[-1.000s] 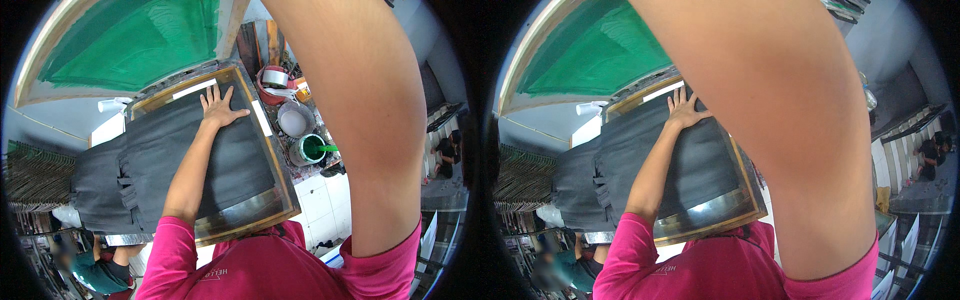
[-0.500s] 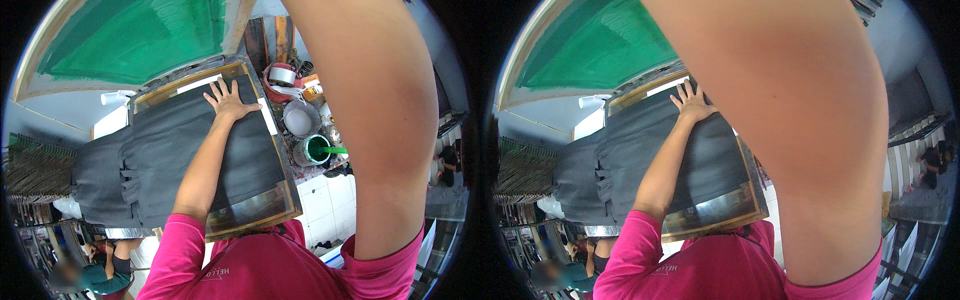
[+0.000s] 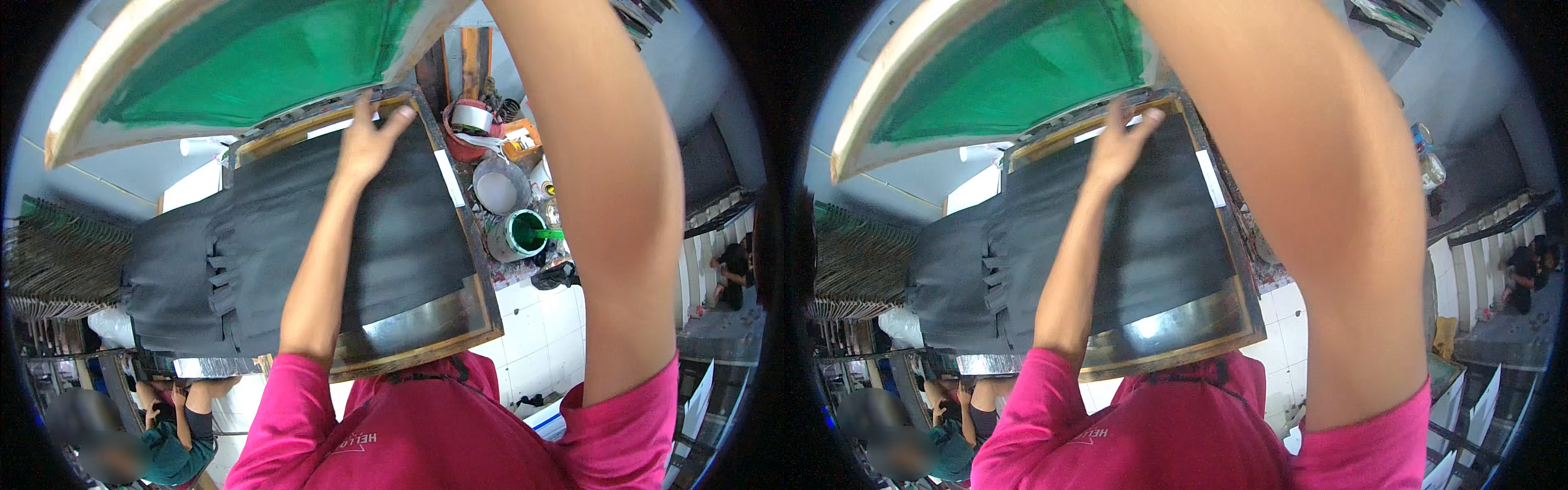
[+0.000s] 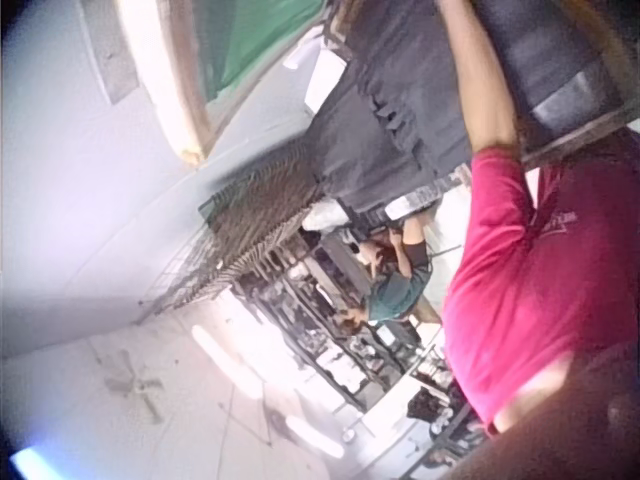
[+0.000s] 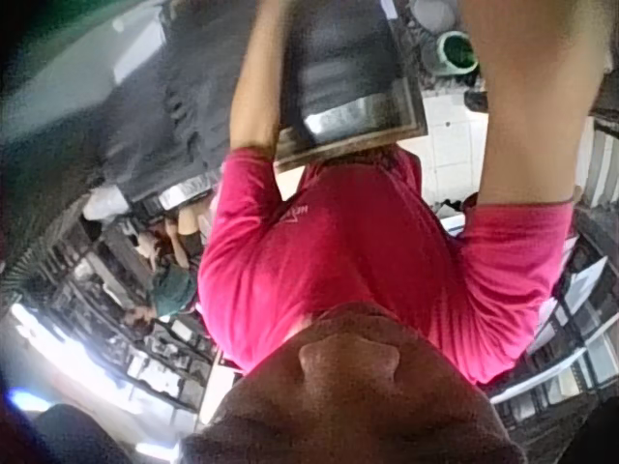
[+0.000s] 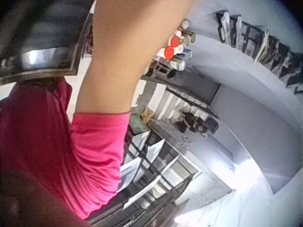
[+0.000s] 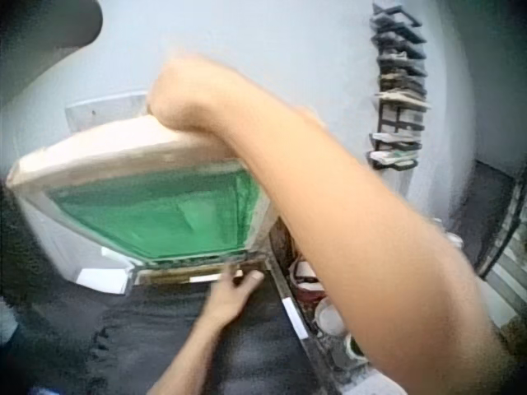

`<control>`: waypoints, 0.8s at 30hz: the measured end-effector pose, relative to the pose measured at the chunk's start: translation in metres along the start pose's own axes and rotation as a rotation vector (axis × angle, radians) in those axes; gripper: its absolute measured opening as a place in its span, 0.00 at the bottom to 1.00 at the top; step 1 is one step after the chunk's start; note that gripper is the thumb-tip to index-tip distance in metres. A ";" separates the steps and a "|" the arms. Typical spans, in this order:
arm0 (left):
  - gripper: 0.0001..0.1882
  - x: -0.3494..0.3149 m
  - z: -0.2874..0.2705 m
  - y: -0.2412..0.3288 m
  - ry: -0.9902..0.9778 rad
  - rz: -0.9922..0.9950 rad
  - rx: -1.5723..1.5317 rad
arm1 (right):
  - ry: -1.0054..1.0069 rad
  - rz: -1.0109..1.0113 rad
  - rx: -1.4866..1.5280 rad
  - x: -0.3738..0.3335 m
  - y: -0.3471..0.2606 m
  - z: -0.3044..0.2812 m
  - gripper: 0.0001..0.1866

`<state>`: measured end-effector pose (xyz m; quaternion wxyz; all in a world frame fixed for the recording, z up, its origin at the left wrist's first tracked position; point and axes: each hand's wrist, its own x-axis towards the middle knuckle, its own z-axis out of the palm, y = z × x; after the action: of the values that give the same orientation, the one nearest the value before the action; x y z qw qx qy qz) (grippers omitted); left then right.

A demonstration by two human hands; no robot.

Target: The person performs screen printing on a black t-shirt using a wooden frame and a squeegee. They repeatedly apply green ink to the screen, pull the squeegee across to transfer the design onto the fabric, and lift the frame to reveal the printed logo. The process is repeated multiple times on the same garment.

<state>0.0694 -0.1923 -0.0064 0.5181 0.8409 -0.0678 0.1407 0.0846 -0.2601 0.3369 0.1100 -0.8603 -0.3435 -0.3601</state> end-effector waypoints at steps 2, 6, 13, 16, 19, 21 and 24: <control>0.27 -0.036 -0.066 0.066 -0.091 0.086 -0.407 | -0.109 0.036 0.119 -0.062 -0.016 -0.032 0.18; 0.32 -0.174 -0.177 0.078 0.234 0.110 -0.591 | -0.172 0.118 0.282 -0.155 -0.083 -0.010 0.17; 0.13 -0.349 -0.133 0.019 -0.057 -0.624 -0.729 | -0.279 0.135 0.401 -0.357 -0.139 0.061 0.12; 0.17 -0.365 -0.121 -0.011 -0.096 -0.684 -0.666 | -0.299 0.014 0.250 -0.388 -0.157 0.094 0.12; 0.20 -0.369 -0.120 -0.015 -0.102 -0.766 -0.652 | -0.420 0.047 0.255 -0.370 -0.154 0.100 0.12; 0.21 -0.365 -0.121 -0.013 -0.089 -0.774 -0.660 | -0.454 0.075 0.312 -0.358 -0.151 0.095 0.11; 0.22 -0.363 -0.126 -0.009 -0.126 -0.815 -0.609 | -0.462 0.064 0.387 -0.349 -0.145 0.083 0.12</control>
<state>-0.2951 -0.0875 -0.0718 0.7471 0.6169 0.1966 -0.1502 -0.1439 -0.2954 0.0263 0.2019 -0.8929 -0.3945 -0.0791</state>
